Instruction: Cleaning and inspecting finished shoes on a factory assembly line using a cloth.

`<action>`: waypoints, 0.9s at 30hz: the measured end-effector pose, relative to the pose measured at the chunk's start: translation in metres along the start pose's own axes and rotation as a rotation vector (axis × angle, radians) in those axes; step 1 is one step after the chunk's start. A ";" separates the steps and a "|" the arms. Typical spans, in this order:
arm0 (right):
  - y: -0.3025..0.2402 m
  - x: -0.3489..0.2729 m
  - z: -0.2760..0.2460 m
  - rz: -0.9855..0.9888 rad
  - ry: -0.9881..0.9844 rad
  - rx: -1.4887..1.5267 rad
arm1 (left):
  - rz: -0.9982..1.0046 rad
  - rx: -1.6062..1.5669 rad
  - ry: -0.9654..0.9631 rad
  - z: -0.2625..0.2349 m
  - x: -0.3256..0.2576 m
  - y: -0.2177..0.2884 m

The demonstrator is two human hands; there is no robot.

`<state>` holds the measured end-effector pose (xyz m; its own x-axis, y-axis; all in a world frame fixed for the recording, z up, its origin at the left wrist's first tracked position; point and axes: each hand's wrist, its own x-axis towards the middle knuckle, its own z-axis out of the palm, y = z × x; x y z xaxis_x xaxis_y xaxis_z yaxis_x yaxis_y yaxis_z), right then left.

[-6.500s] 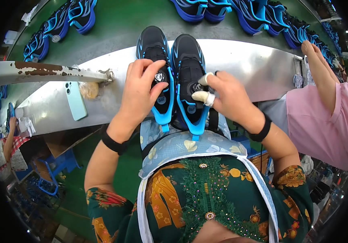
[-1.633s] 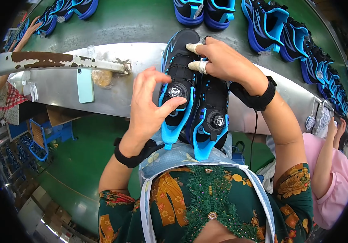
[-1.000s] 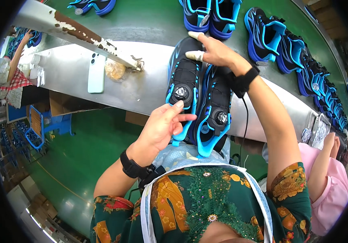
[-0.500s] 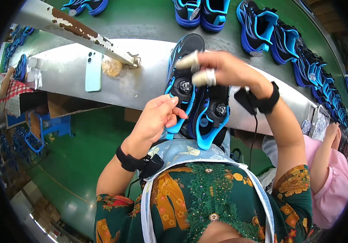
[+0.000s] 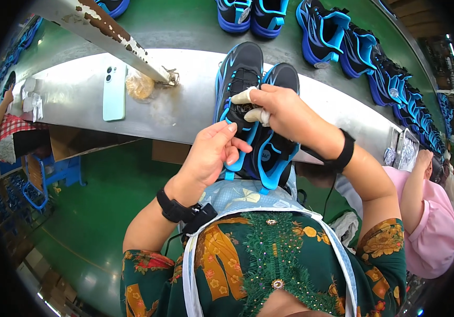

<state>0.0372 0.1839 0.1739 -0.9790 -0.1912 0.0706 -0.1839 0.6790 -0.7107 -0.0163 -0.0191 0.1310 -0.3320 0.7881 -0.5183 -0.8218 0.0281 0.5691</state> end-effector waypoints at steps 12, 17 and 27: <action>-0.009 -0.011 -0.036 0.354 0.015 0.079 | 0.129 0.052 0.047 0.006 -0.023 0.001; -0.001 -0.068 -0.054 0.664 -0.026 -0.043 | 0.384 0.408 0.176 0.016 -0.054 0.007; 0.006 -0.108 -0.042 0.531 0.048 0.062 | 0.533 0.903 0.142 0.032 -0.059 0.012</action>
<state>0.1376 0.2382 0.1909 -0.9391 0.2007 -0.2791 0.3419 0.6301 -0.6972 0.0087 -0.0458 0.1888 -0.6473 0.7559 -0.0982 0.0765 0.1925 0.9783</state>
